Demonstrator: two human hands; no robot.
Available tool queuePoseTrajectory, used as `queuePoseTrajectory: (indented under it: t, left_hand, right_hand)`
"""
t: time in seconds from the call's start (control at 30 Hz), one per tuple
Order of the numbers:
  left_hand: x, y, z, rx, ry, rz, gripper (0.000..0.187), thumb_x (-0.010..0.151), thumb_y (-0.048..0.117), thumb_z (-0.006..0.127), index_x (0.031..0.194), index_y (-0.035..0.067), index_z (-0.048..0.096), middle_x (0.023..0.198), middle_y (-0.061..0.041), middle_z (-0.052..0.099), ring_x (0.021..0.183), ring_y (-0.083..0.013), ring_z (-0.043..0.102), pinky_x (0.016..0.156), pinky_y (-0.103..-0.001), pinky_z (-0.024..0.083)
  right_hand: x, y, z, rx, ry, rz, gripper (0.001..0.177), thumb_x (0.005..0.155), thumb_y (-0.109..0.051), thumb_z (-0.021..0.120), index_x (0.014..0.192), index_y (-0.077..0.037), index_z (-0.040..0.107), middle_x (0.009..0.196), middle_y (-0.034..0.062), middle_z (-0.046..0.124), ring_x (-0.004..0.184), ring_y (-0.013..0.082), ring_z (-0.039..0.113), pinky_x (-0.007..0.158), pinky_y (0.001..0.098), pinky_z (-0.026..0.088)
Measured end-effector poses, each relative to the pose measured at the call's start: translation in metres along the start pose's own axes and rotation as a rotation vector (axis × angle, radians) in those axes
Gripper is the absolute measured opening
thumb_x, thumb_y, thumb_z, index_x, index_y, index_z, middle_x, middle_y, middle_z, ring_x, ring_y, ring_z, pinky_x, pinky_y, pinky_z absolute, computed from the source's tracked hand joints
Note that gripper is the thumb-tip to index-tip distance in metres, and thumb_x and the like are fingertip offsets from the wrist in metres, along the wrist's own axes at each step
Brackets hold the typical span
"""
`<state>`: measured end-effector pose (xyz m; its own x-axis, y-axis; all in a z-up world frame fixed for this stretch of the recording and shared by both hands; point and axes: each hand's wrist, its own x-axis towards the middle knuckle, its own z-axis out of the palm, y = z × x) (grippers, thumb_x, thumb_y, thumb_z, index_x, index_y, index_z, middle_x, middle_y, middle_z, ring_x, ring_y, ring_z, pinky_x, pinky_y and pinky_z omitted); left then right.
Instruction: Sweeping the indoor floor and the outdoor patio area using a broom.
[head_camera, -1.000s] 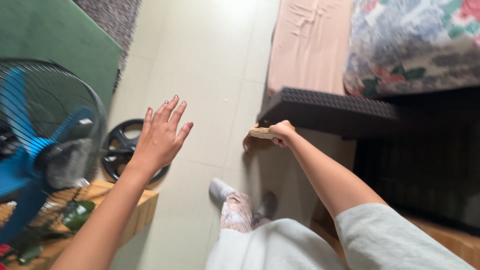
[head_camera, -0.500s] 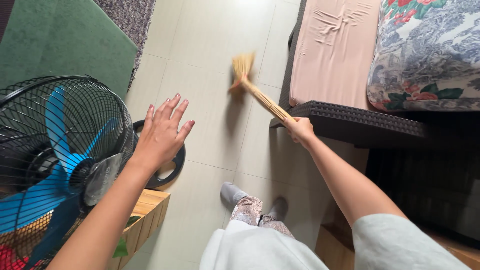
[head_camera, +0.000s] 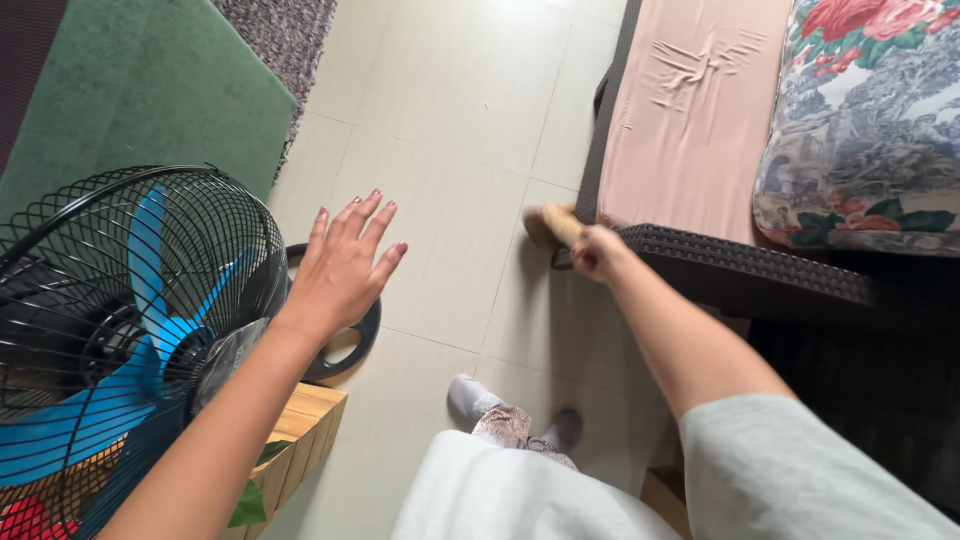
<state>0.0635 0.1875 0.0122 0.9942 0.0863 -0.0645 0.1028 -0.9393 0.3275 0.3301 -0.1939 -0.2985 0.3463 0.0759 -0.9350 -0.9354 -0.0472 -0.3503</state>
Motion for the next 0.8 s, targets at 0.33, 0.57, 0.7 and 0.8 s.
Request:
queuePoseTrajectory:
  t: [0.33,0.57,0.7,0.8]
  left_hand:
    - [0.009,-0.001,-0.002,0.014,-0.016,-0.04,0.062,0.102,0.047,0.045,0.154,0.013,0.041,0.161,-0.012,0.035,0.148,-0.0291,0.031,0.122,-0.055,0.014]
    - [0.016,0.006,-0.014,0.008,0.042,-0.08,0.062,0.103,0.047,0.044,0.154,0.012,0.041,0.161,-0.012,0.036,0.149,-0.0292,0.03,0.123,-0.054,0.013]
    - [0.01,0.0,-0.013,0.023,0.1,-0.162,0.062,0.103,0.046,0.044,0.155,0.011,0.041,0.161,-0.012,0.037,0.149,-0.0288,0.031,0.123,-0.054,0.014]
    - [0.002,-0.002,-0.01,0.048,0.099,-0.256,0.062,0.102,0.045,0.045,0.154,0.011,0.042,0.16,-0.012,0.038,0.149,-0.028,0.032,0.123,-0.054,0.014]
  right_hand:
    - [-0.186,-0.036,0.067,-0.337,-0.171,-0.097,0.024,0.101,-0.031,0.057,0.097,-0.008,0.054,0.076,0.0018,0.061,0.054,0.0109,0.059,0.051,0.0289,0.056]
    - [-0.16,-0.015,0.097,-0.872,-0.346,0.13,0.02,0.088,-0.014,0.073,0.087,-0.006,0.055,0.072,0.0042,0.058,0.062,0.0173,0.066,0.057,0.0337,0.063]
    - [-0.097,0.009,0.111,-1.182,-0.29,0.044,0.025,0.081,-0.022,0.086,0.081,-0.003,0.069,0.064,0.0021,0.062,0.052,0.0112,0.051,0.045,0.0265,0.04]
    - [-0.086,-0.001,0.126,-1.295,-0.222,0.038,0.026,0.078,-0.024,0.087,0.085,-0.003,0.074,0.068,0.0043,0.063,0.054,0.0106,0.055,0.047,0.0272,0.042]
